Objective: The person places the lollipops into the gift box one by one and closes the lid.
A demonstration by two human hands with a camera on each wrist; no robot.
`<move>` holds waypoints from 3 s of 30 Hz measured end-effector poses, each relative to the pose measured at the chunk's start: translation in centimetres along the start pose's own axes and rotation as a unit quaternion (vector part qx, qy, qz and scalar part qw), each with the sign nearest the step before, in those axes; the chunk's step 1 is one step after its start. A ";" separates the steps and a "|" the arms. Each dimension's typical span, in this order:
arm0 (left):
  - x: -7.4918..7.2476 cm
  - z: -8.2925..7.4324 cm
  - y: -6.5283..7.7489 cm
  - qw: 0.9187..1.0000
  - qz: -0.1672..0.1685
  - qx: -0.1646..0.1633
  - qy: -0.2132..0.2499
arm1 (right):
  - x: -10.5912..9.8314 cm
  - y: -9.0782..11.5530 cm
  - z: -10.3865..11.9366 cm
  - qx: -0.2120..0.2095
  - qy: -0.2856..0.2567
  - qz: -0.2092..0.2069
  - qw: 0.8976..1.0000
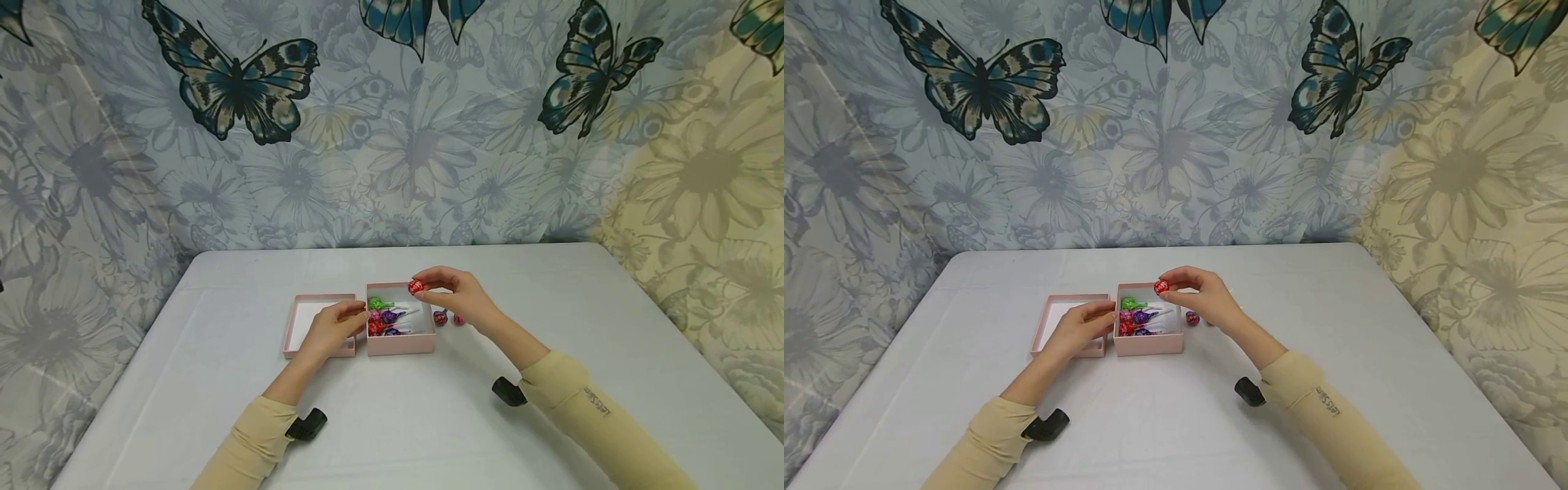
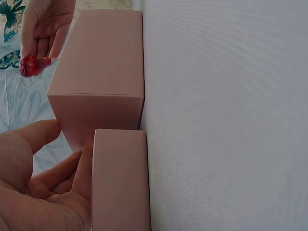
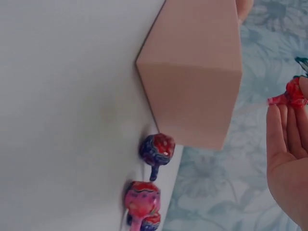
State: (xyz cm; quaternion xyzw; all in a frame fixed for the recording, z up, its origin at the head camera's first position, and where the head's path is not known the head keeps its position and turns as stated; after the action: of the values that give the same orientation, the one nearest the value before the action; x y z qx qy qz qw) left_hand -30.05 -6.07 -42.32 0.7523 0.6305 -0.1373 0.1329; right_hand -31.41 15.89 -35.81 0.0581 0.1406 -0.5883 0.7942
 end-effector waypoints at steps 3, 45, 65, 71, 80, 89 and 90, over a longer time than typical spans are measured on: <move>0.0 0.0 0.0 1.000 0.002 0.004 0.005 | 0.7 -0.7 0.5 -0.009 -0.001 0.006 1.000; -0.1 0.1 -0.1 1.000 0.004 -0.004 0.006 | 8.0 -4.0 -0.7 -0.110 0.378 0.131 0.910; 0.0 0.4 -0.2 1.000 0.000 0.001 -0.003 | 7.9 -3.1 -0.1 -0.159 0.370 0.123 0.907; -0.1 0.3 -0.2 1.000 0.002 -0.004 0.002 | 7.0 -2.5 0.6 -0.178 0.360 0.099 0.910; -0.1 0.2 -0.4 1.000 0.002 0.006 0.002 | 4.4 -1.8 1.1 -0.168 0.251 0.035 0.953; 0.0 0.3 -0.2 1.000 0.003 -0.002 -0.009 | 1.6 -1.1 -0.8 -0.102 0.101 -0.038 0.989; 0.0 0.2 -0.2 1.000 0.003 -0.003 -0.011 | 1.4 -1.0 -1.1 -0.091 0.082 -0.041 0.992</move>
State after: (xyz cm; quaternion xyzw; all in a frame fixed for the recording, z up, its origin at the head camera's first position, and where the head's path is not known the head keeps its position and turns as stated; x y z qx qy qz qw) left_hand -30.22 -6.14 -42.55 0.7521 0.6273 -0.1438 0.1422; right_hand -32.20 14.57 -37.20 0.0281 0.2603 -0.5982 0.7574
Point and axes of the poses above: each hand's wrist, its own y-axis away from the middle knuckle, its own x-axis out of the palm, z = x × y, the point moved 9 cm from there along -y, towards the middle knuckle, and after that the axes turned 9 degrees about -y, right-handed, at the moved point
